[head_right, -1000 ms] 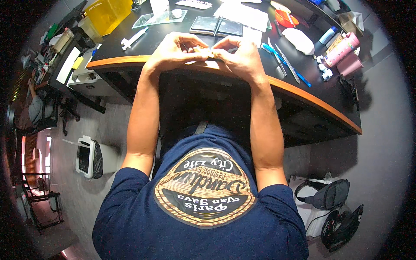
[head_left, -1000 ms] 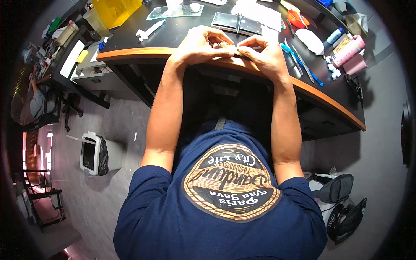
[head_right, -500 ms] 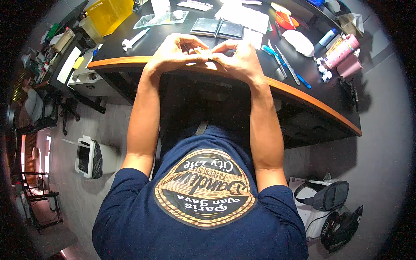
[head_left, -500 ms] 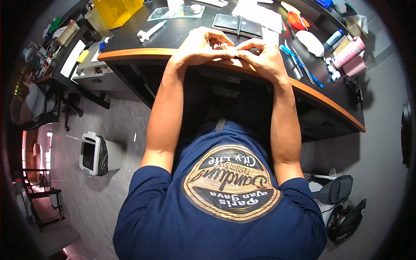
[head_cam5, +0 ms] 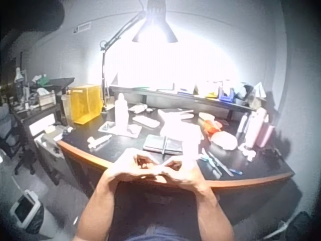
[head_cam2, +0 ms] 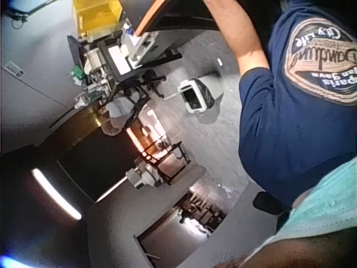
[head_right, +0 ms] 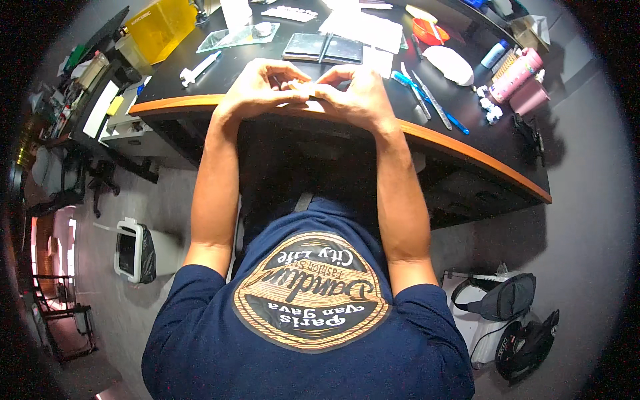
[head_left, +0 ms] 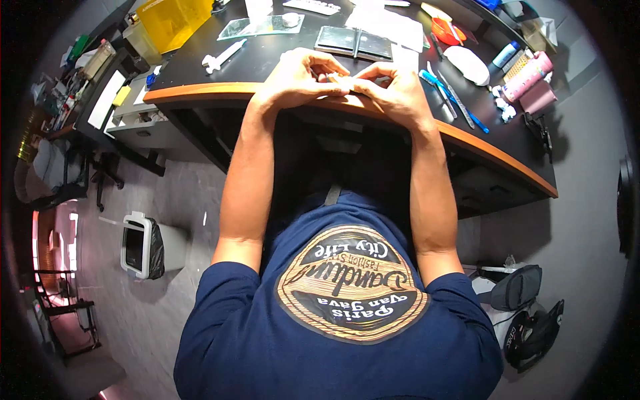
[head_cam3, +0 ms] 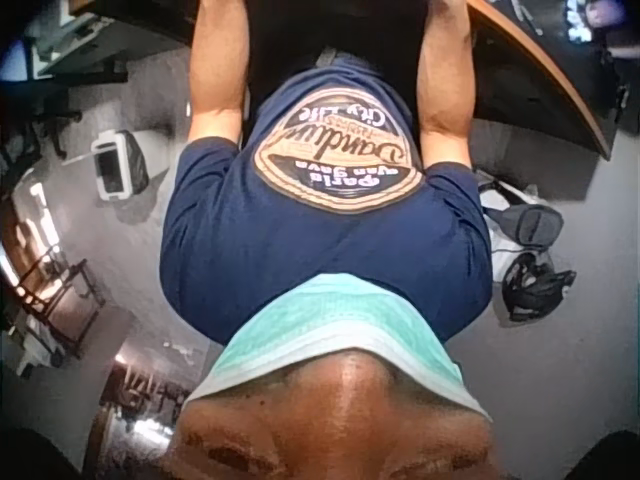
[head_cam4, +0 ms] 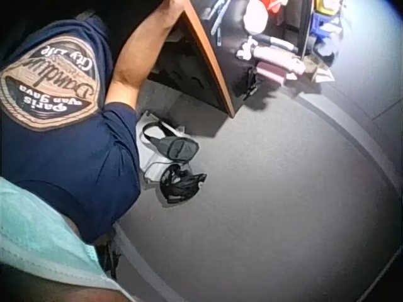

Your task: Inspecting and marking a dental model or prosthetic crown on a laboratory bench.

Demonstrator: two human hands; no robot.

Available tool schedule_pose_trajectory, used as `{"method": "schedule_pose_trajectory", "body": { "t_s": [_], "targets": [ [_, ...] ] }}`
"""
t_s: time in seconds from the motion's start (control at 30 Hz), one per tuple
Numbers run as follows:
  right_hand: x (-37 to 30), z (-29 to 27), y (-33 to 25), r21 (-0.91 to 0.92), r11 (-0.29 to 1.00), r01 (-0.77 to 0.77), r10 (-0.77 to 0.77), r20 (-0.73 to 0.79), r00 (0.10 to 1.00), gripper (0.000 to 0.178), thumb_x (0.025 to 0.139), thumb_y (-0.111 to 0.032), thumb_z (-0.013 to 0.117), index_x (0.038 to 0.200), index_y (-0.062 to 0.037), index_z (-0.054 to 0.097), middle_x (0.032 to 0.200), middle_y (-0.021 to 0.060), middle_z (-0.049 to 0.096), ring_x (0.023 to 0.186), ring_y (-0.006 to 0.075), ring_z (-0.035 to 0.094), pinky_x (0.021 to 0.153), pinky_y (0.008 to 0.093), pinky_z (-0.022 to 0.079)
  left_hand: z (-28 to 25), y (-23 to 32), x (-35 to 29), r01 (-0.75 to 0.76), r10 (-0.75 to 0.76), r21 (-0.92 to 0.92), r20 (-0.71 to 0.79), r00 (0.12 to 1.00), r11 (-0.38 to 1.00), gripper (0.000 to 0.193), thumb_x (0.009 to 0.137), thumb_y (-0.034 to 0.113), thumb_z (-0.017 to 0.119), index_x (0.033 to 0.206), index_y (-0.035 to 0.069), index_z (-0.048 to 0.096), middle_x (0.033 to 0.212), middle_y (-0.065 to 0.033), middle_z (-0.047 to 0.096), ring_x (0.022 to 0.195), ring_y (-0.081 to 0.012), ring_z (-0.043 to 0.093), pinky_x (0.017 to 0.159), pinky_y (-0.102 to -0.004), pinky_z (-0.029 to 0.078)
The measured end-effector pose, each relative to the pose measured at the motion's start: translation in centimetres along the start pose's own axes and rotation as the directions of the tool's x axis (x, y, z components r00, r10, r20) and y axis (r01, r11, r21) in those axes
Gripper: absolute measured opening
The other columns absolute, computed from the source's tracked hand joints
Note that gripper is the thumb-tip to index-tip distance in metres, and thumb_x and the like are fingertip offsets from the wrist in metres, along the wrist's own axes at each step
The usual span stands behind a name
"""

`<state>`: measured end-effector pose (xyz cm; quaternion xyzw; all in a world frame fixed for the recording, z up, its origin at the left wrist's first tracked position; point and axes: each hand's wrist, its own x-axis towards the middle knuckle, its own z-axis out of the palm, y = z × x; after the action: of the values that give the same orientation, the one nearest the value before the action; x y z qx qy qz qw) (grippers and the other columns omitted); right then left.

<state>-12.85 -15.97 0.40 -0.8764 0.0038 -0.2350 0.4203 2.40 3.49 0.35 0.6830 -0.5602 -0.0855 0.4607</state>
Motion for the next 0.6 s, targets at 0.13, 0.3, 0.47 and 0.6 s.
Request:
{"method": "schedule_pose_trajectory", "body": {
  "t_s": [0.13,0.3,0.47,0.6],
  "targets": [
    [-0.5,0.0,-0.7,-0.046,0.999,0.023,-0.029,-0.140,0.990,0.017,0.085,-0.019,0.080,0.092,-0.0036,0.082,0.081,0.0053,0.078,0.068,0.0088,0.068,0.065,0.0269,0.055,0.2,0.0,0.1,0.037,-0.035,-0.060,0.027,0.999,0.998,0.039,0.083,0.026,0.091,0.111,0.002,0.078,0.093,-0.0066,0.078,0.078,-0.0095,0.069,0.073,-0.0246,0.054],
    [-0.9,0.0,-1.1,-0.228,0.967,-0.118,0.086,-0.145,0.986,0.016,0.083,-0.015,0.077,0.091,-0.0013,0.080,0.082,0.0091,0.078,0.075,0.0127,0.073,0.072,0.0281,0.057,0.2,0.0,0.1,0.087,-0.084,-0.110,0.034,0.996,0.990,0.037,0.084,0.022,0.090,0.111,0.000,0.076,0.095,-0.0096,0.078,0.083,-0.0127,0.073,0.077,-0.0270,0.058],
    [-1.8,-3.6,1.8,-0.482,0.874,-0.062,-0.187,-0.451,0.873,0.018,0.078,-0.019,0.076,0.090,-0.0059,0.081,0.081,0.0135,0.077,0.072,0.0253,0.074,0.075,0.0354,0.058,0.2,0.2,-0.1,0.025,-0.027,-0.049,-0.037,0.999,0.998,0.033,0.082,0.024,0.089,0.107,0.005,0.079,0.095,-0.0061,0.078,0.081,-0.0105,0.066,0.074,-0.0286,0.053],
    [-4.2,-10.0,4.5,-0.531,0.724,-0.441,0.043,-0.603,0.797,0.029,0.080,-0.017,0.079,0.106,-0.0045,0.080,0.100,0.0160,0.080,0.094,0.0282,0.077,0.089,0.0385,0.058,0.3,0.2,-0.3,0.015,-0.016,-0.032,-0.051,0.999,0.999,0.034,0.081,0.026,0.090,0.107,0.007,0.080,0.093,-0.0063,0.078,0.083,-0.0120,0.067,0.074,-0.0285,0.052]
  ]
}}
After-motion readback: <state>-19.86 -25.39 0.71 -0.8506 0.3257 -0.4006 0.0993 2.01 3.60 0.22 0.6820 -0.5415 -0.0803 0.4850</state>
